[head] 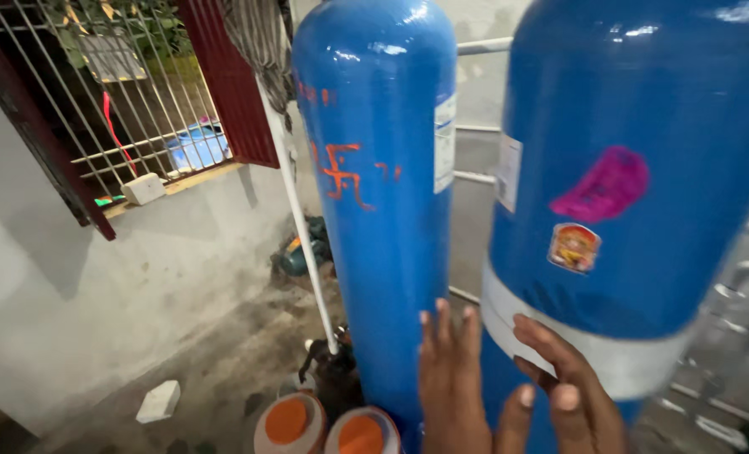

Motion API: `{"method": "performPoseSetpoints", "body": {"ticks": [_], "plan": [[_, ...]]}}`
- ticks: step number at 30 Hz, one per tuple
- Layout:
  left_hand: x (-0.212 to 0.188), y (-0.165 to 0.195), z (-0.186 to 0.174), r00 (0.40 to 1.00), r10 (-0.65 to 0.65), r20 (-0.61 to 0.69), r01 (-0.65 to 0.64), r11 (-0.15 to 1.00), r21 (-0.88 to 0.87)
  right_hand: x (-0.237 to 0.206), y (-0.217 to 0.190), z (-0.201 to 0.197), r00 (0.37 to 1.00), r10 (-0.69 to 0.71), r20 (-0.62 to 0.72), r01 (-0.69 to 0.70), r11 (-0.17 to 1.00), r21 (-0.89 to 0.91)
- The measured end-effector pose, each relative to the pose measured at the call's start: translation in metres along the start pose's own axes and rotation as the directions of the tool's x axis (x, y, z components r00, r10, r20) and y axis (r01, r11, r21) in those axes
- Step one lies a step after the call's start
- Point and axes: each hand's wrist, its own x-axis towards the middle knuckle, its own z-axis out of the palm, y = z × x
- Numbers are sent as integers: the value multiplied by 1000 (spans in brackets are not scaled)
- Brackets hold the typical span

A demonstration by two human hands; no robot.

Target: The person flips circuit breakers on a wall-mounted electrical panel, then moves to a row of blue water filtration tanks. They open and close blue ball valves on each tank, checking gauges and touching the tank bodies. The person also presses buttons on a control panel and returns to the electrical panel to flip breakers again.

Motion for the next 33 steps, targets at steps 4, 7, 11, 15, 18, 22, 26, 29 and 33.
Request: {"method": "performPoseSetpoints", "body": {"ticks": [4,7,11,15,18,22,26,29,33], "plan": [[22,-54,29,992,-69,104,96,956,-279,41,48,39,979,169,-111,-156,981,118],[66,-98,50,1000,9,13,-4,921,-390,96,82,79,981,178,-74,-148,942,302],[111,-154,66,999,-12,-45,-13,862,-507,152,131,112,977,215,5,-200,902,383],[181,-202,80,959,158,-234,-230,919,-320,223,186,139,985,-71,155,1,911,411],[212,-221,58,952,176,-249,-237,941,-242,256,217,142,981,-8,194,-80,894,441],[247,-207,14,957,-25,-290,-156,797,-584,282,253,165,981,81,179,-155,879,451],[261,-216,-69,910,211,-357,-341,870,-356,293,279,200,980,149,129,-191,878,440],[300,-249,-134,878,377,-293,-466,810,-355,301,280,237,975,187,116,-219,890,401],[336,-298,-190,883,468,24,-411,798,-441,306,242,278,950,259,173,-291,937,194]]}}
